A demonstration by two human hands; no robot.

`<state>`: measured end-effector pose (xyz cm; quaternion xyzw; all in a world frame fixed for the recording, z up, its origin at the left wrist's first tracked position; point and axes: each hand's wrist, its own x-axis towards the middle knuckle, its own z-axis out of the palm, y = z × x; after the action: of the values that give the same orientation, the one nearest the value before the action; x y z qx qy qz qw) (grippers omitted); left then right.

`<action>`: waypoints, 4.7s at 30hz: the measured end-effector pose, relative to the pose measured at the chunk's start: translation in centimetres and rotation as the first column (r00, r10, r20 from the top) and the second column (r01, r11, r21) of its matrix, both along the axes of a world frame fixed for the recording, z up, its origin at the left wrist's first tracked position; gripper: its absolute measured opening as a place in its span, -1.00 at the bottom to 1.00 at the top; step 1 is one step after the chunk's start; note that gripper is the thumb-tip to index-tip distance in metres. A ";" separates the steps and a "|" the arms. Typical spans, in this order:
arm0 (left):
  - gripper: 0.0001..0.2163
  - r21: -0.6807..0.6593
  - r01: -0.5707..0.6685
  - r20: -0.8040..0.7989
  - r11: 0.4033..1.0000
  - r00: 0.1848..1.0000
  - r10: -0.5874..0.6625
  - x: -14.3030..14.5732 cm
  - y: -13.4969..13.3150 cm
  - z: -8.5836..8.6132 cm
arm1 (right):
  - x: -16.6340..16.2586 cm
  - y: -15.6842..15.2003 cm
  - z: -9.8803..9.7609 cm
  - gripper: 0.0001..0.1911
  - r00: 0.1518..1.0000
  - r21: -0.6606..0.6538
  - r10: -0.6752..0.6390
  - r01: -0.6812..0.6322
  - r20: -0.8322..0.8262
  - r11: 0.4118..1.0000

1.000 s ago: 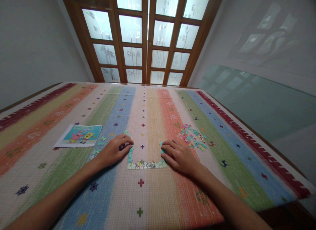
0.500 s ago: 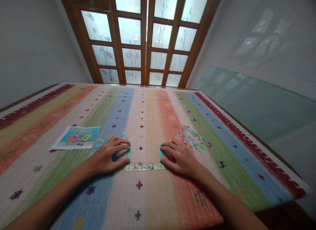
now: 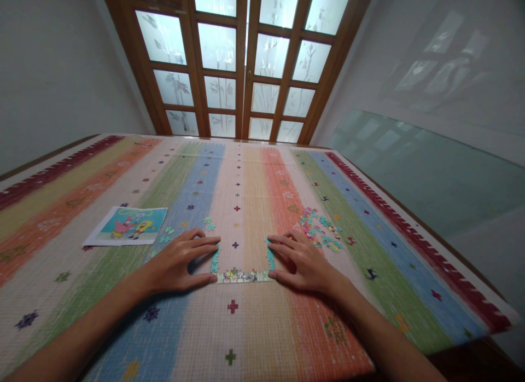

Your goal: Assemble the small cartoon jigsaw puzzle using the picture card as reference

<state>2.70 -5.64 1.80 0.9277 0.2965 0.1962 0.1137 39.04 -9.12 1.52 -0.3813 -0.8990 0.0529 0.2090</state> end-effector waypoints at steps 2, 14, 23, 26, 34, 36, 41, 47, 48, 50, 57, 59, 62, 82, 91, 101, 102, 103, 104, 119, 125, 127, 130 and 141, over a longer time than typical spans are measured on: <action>-0.58 0.000 0.002 -0.009 1.000 1.000 -0.002 0.0 0.0 0.0 | 0.0 0.0 0.1 -0.51 1.000 -0.005 0.002 -0.002 0.006 1.000; -0.54 0.050 0.008 -0.015 0.999 1.000 -0.007 0.1 0.0 0.2 | 0.1 0.0 0.3 -0.49 1.000 -0.037 0.009 -0.009 0.001 0.999; -0.24 -0.016 -0.069 -0.125 0.998 0.990 0.066 0.2 -0.3 0.3 | 0.6 0.2 0.4 -0.13 1.000 -0.076 0.017 -0.017 0.004 0.997; -0.27 -0.020 -0.062 -0.129 0.998 0.990 0.059 0.1 -0.4 0.3 | 0.6 0.2 0.2 -0.14 1.000 -0.084 0.020 -0.019 0.004 0.996; -0.26 0.007 -0.049 -0.118 0.999 0.992 0.049 0.0 -0.3 0.1 | 0.6 0.1 0.1 -0.17 1.000 -0.093 0.007 -0.007 0.006 0.996; -0.24 0.004 -0.052 -0.113 0.999 0.992 0.052 -0.1 -0.3 0.2 | 0.6 0.1 0.1 -0.14 1.000 -0.110 -0.005 0.007 0.015 0.994; -0.21 -0.040 -0.073 -0.121 0.997 0.990 0.068 -0.1 -0.5 0.5 | 0.4 0.0 0.4 -0.06 0.998 -0.160 -0.056 0.059 0.024 0.985; -0.23 -0.056 -0.060 -0.142 0.997 0.988 0.052 0.0 -0.5 0.7 | 0.3 -0.2 0.6 -0.06 0.999 -0.181 -0.048 0.051 0.021 0.982; -0.24 -0.055 -0.057 -0.149 0.997 0.988 0.049 0.0 -0.5 0.7 | 0.3 -0.2 0.6 -0.06 0.999 -0.180 -0.046 0.049 0.022 0.982; -0.24 -0.055 -0.054 -0.165 0.997 0.985 0.044 -0.1 -0.6 0.8 | 0.3 -0.2 0.5 -0.06 0.999 -0.176 -0.040 0.043 0.024 0.983; -0.21 -0.056 -0.039 -0.177 0.998 0.984 0.028 -0.1 -0.7 0.9 | 0.3 -0.3 0.6 -0.05 0.999 -0.169 0.010 -0.001 0.054 0.986; -0.21 -0.051 -0.040 -0.173 0.998 0.985 0.031 -0.1 -0.7 0.8 | 0.3 -0.3 0.6 -0.05 0.998 -0.161 0.022 -0.012 0.058 0.987; -0.22 -0.042 -0.041 -0.169 0.998 0.985 0.034 0.0 -0.8 0.9 | 0.2 -0.2 0.7 -0.07 0.998 -0.163 0.032 -0.022 0.057 0.986; -0.21 -0.051 -0.050 -0.129 0.997 0.991 0.043 -0.1 -0.9 0.8 | 0.3 -0.2 0.6 -0.03 0.999 -0.155 0.008 -0.001 0.048 0.988; -0.19 -0.045 -0.052 -0.127 0.998 0.991 0.046 -0.2 -0.8 0.8 | 0.4 0.0 0.4 -0.08 0.998 -0.140 0.030 -0.022 0.059 0.990; -0.55 0.060 -0.129 -0.043 0.990 0.990 0.131 -1.6 0.6 0.9 | 0.4 0.0 0.3 -0.07 0.998 -0.128 0.036 -0.030 0.045 0.991; -0.60 0.090 -0.187 -0.002 0.978 0.982 0.188 -2.2 1.1 0.8 | 0.4 0.0 0.4 -0.07 0.998 -0.130 0.038 -0.031 0.047 0.991; -0.62 0.105 -0.230 -0.003 0.967 0.973 0.232 -2.8 1.7 0.7 | 0.4 0.1 0.4 -0.08 0.998 -0.130 0.039 -0.032 0.049 0.991; -0.64 0.123 -0.256 -0.003 0.959 0.966 0.258 -3.4 2.2 0.6 | 0.4 0.1 0.4 -0.08 0.998 -0.128 0.039 -0.032 0.050 0.991; -0.67 0.045 -0.188 -0.146 0.981 0.970 0.193 -4.6 2.9 0.9 | 0.3 0.0 0.3 -0.13 0.998 -0.120 0.033 -0.026 0.062 0.992; -0.68 0.017 -0.192 -0.120 0.981 0.974 0.192 -4.6 3.2 0.6 | 0.2 0.0 0.3 -0.14 0.997 -0.111 0.033 -0.025 0.072 0.994; -0.69 0.011 -0.199 -0.112 0.980 0.974 0.198 -4.5 3.1 0.5 | 0.2 0.0 0.3 -0.14 0.997 -0.108 0.034 -0.026 0.072 0.994; -0.69 0.019 -0.206 -0.098 0.978 0.973 0.207 -4.2 3.0 0.3 | 0.2 0.0 0.4 -0.15 0.997 -0.105 0.036 -0.028 0.071 0.994; -0.70 0.146 -0.170 -0.096 0.975 0.978 0.185 -2.4 1.9 0.4 | 0.1 -0.1 0.5 -0.17 0.997 -0.106 0.028 -0.020 0.076 0.994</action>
<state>0.29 -3.75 2.16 0.9123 0.3701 0.1745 0.0154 39.10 -9.24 1.98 -0.3826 -0.9069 0.0879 0.1530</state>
